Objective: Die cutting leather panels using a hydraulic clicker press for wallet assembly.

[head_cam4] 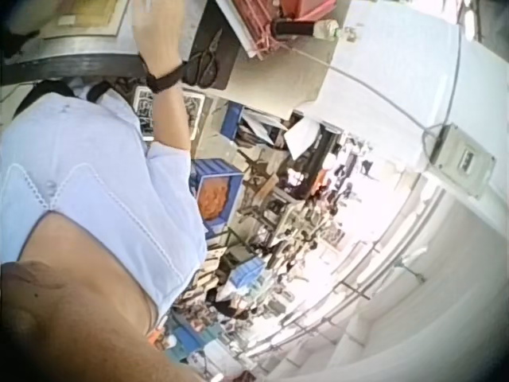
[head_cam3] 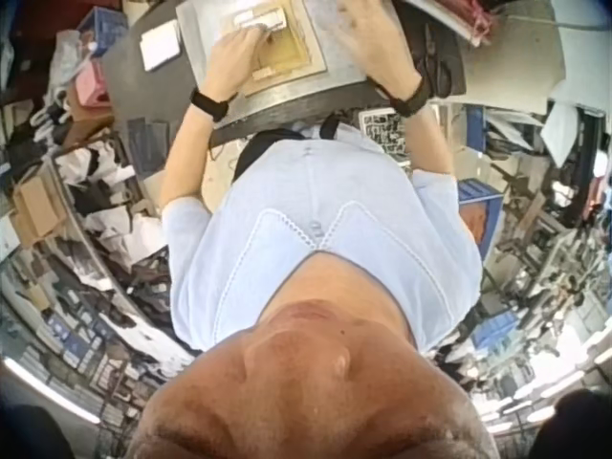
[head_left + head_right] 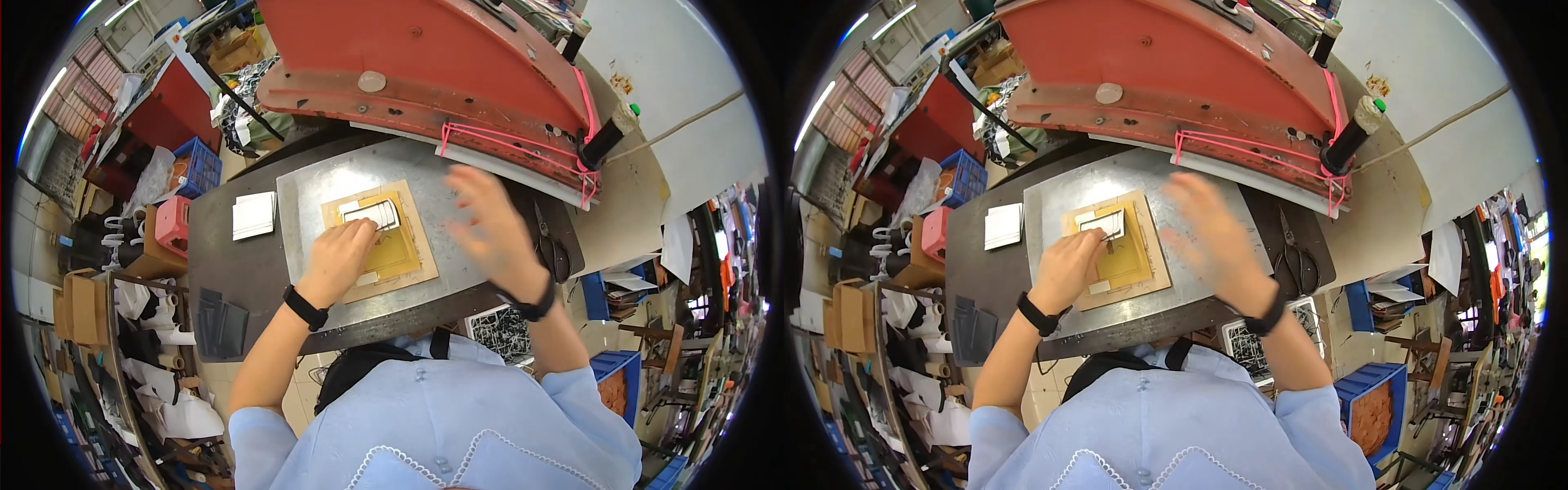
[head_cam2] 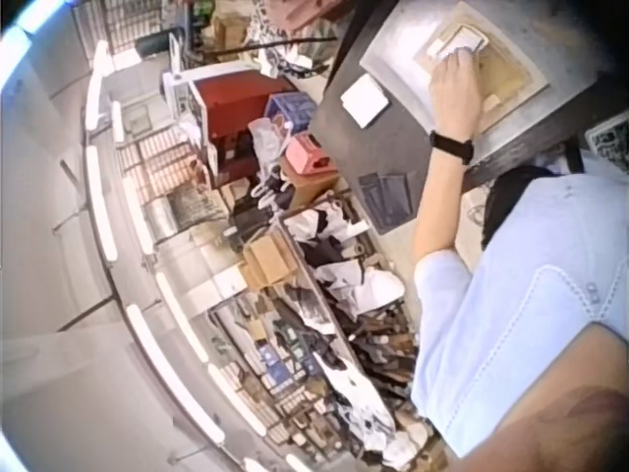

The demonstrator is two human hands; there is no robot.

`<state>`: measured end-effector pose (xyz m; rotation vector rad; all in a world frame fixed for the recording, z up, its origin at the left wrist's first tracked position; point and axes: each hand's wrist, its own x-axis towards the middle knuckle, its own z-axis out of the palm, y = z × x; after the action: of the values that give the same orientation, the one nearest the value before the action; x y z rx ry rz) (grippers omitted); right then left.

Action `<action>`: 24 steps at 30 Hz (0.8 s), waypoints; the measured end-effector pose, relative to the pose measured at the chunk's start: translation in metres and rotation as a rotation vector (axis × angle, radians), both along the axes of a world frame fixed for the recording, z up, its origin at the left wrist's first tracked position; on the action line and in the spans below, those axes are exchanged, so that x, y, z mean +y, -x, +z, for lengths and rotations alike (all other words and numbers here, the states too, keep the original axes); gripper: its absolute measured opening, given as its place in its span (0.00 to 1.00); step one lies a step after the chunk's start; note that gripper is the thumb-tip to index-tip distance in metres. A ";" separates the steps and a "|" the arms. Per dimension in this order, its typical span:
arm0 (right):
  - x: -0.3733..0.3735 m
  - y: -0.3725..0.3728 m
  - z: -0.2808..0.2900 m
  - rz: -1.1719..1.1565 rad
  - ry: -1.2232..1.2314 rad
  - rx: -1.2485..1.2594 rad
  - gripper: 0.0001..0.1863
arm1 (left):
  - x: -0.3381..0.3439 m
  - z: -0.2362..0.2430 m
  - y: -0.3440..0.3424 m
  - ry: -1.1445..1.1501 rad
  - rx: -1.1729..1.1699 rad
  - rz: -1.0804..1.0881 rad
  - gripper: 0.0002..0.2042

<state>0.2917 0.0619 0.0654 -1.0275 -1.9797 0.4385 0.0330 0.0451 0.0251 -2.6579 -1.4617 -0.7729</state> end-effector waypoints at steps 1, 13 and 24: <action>0.003 0.019 -0.009 0.041 -0.145 -0.104 0.23 | 0.002 0.006 0.000 -0.010 -0.008 0.000 0.10; 0.006 0.022 -0.022 0.255 0.833 0.467 0.11 | -0.042 0.028 0.042 0.336 -1.061 0.256 0.10; -0.034 0.039 -0.057 0.146 0.815 0.839 0.13 | -0.054 0.022 -0.017 0.815 -1.421 0.131 0.14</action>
<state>0.2524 0.0278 0.0086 -0.9192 -1.0955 1.5539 0.0502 -0.0092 0.0469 -2.1507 -2.4971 -2.9053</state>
